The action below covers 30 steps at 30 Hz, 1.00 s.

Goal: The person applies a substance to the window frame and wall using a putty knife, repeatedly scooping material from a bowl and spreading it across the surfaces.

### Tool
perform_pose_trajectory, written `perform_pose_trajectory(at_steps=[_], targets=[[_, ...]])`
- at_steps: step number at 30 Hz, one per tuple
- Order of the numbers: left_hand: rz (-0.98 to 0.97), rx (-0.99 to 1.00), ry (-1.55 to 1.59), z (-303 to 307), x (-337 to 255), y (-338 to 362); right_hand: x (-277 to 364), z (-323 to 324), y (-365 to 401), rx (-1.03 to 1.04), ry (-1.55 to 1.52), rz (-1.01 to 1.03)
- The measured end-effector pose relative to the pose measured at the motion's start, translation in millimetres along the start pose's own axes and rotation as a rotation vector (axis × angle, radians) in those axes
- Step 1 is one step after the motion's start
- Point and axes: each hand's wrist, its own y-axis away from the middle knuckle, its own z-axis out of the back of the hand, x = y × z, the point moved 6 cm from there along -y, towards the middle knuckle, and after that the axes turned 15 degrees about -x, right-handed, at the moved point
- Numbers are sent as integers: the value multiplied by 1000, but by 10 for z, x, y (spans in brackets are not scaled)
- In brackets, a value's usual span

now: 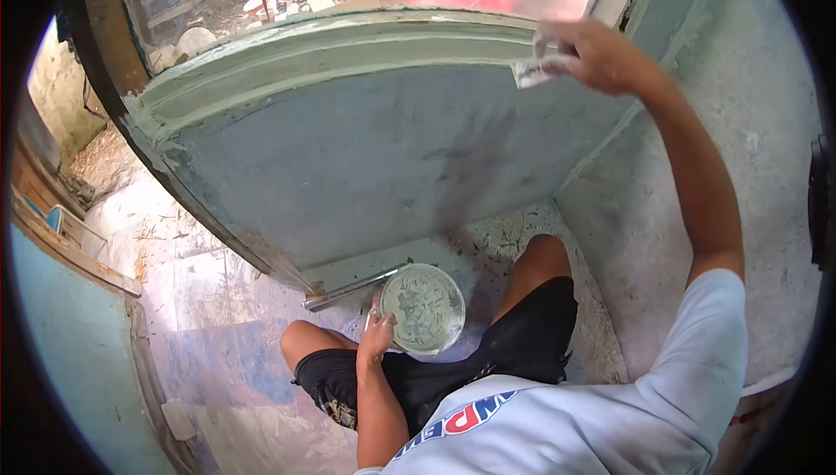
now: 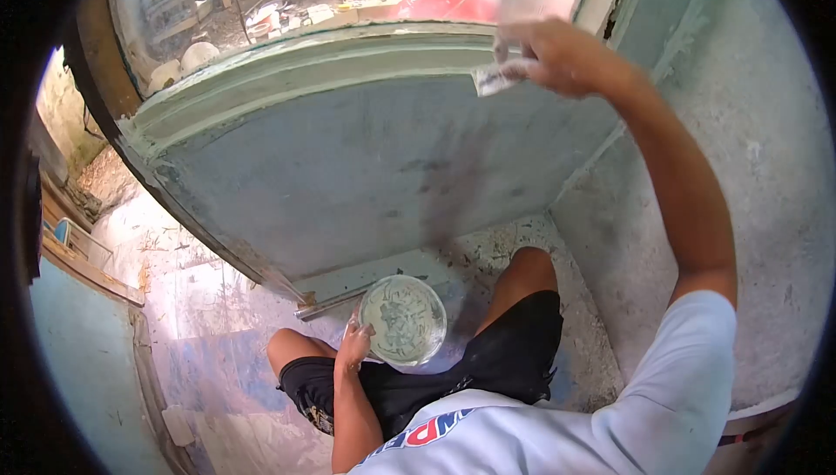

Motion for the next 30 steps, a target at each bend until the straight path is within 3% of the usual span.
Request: perform_pose_trajectory(at_steps=[2,5,7,8,9,11,12,15,18,19,24,26,30], targets=[[683,-388,-667,74,41,77,-98,-222,222,4,-122,-123],[704,-369,-688,51,15,36,-23,-400,378,65,-224,-95],[753,-370,-689,46,27,40,165,-403,387,-246,-153,217],[757,-373,-692,19,16,18,227,-405,322,-388,-120,249],[774,-364,-711,0,11,4,277,-406,275,-387,-127,249],[783,-390,-691,0,35,39,429,-345,94,-197,-264,-78],[791,-396,-693,27,88,68,499,-365,65,-380,-163,44],[745,-357,-722,150,266,69,734,-415,-155,-433,-57,119],[783,-384,-722,-42,53,-31,814,-433,-493,-230,-141,3],[714,-324,-717,-40,64,-82,833,-469,-554,-152,-148,-41],[803,-327,-679,6,114,-72,973,-462,-738,-237,-80,-46],[738,-311,-696,161,251,-56,1036,-525,-793,-38,51,-35],[810,-350,-617,211,270,-3,880,-569,-729,-42,58,-109]])
